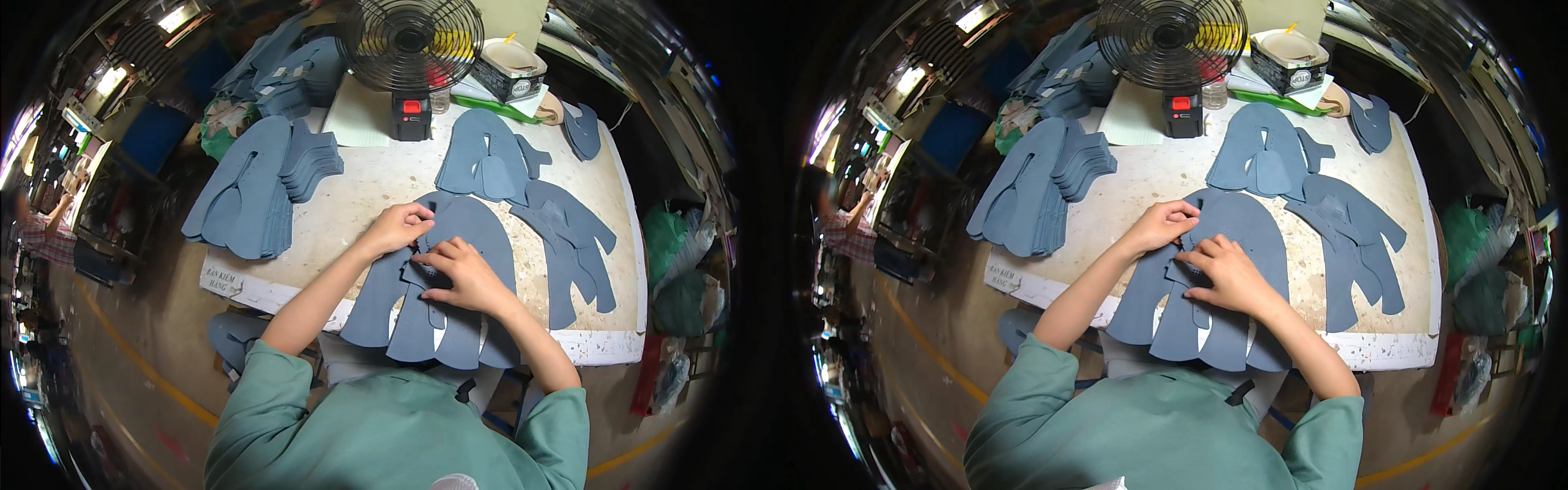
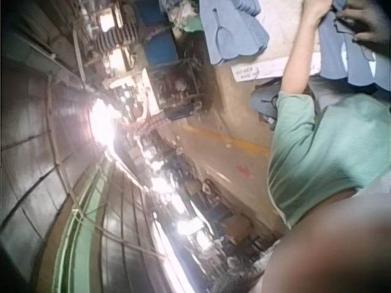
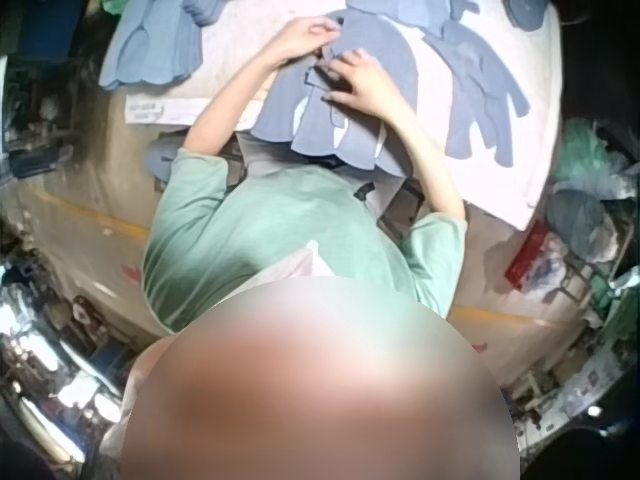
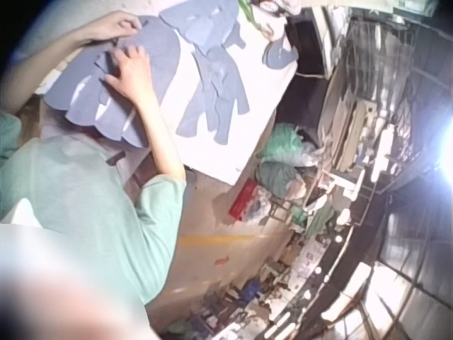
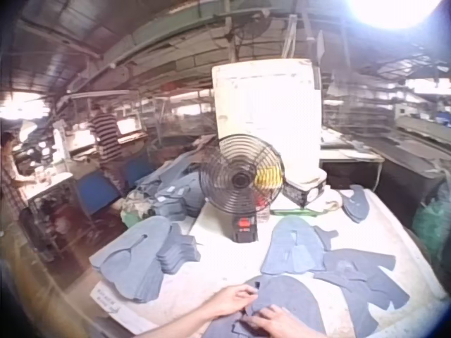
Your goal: The person repeatedly picks up gray fabric pieces from a table, aligns them, and stacks them into a growing pile. The person handles the pieces one at a time, occasionally adjusting their orientation before adding them to the stack.
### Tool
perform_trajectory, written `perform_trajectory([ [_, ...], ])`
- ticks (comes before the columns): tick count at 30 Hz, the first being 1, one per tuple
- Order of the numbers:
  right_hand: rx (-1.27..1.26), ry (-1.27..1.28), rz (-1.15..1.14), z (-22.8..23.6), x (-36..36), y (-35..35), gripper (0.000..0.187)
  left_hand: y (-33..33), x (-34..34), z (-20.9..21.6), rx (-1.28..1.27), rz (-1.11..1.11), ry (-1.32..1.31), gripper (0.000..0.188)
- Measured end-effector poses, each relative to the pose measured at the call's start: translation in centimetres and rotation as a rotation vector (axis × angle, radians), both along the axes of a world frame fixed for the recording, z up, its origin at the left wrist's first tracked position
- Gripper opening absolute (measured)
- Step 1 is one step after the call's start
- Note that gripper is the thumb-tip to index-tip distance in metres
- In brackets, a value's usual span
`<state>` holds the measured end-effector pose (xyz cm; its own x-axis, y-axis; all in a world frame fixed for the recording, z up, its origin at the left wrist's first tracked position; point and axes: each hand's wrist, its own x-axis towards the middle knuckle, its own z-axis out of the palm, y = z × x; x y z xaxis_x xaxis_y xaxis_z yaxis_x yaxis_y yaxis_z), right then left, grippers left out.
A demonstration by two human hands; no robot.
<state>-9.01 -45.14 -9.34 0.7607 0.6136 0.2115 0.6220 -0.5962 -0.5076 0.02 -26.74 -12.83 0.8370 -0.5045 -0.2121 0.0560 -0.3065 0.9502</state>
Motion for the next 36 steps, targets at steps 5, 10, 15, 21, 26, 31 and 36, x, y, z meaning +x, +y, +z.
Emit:
perform_trajectory([
  [5, -0.030, 0.089, -0.023, -0.6, 0.6, 1.3, 0.035, -0.7, -0.5, -0.1, -0.234, -0.093, -0.082, 0.021],
  [10, 0.499, 0.615, 0.058, 0.7, 0.5, -1.7, 0.014, -1.9, -0.7, -1.1, -0.178, -0.058, 0.191, 0.022],
  [15, 0.878, 0.642, -0.252, 2.0, 1.2, -5.2, 0.011, -1.3, -0.7, 0.5, 0.019, 0.029, -0.067, 0.030],
  [21, 1.212, 0.449, -0.517, 2.1, 2.3, -6.4, 0.015, 1.2, 0.0, 4.1, -0.569, 0.213, 0.167, 0.046],
  [26, 1.387, 0.538, -0.510, 1.1, 2.3, -5.9, 0.021, -0.3, -1.3, 3.2, -0.528, -0.025, 0.221, 0.057],
  [31, 1.304, 0.612, -0.525, -0.6, 2.3, -4.3, 0.022, -1.1, -2.0, 2.9, -0.525, -0.094, 0.250, 0.054],
  [36, 1.263, 0.590, -0.575, -1.3, 2.3, -3.8, 0.021, -1.2, -2.2, 2.8, -0.513, -0.084, 0.250, 0.054],
])
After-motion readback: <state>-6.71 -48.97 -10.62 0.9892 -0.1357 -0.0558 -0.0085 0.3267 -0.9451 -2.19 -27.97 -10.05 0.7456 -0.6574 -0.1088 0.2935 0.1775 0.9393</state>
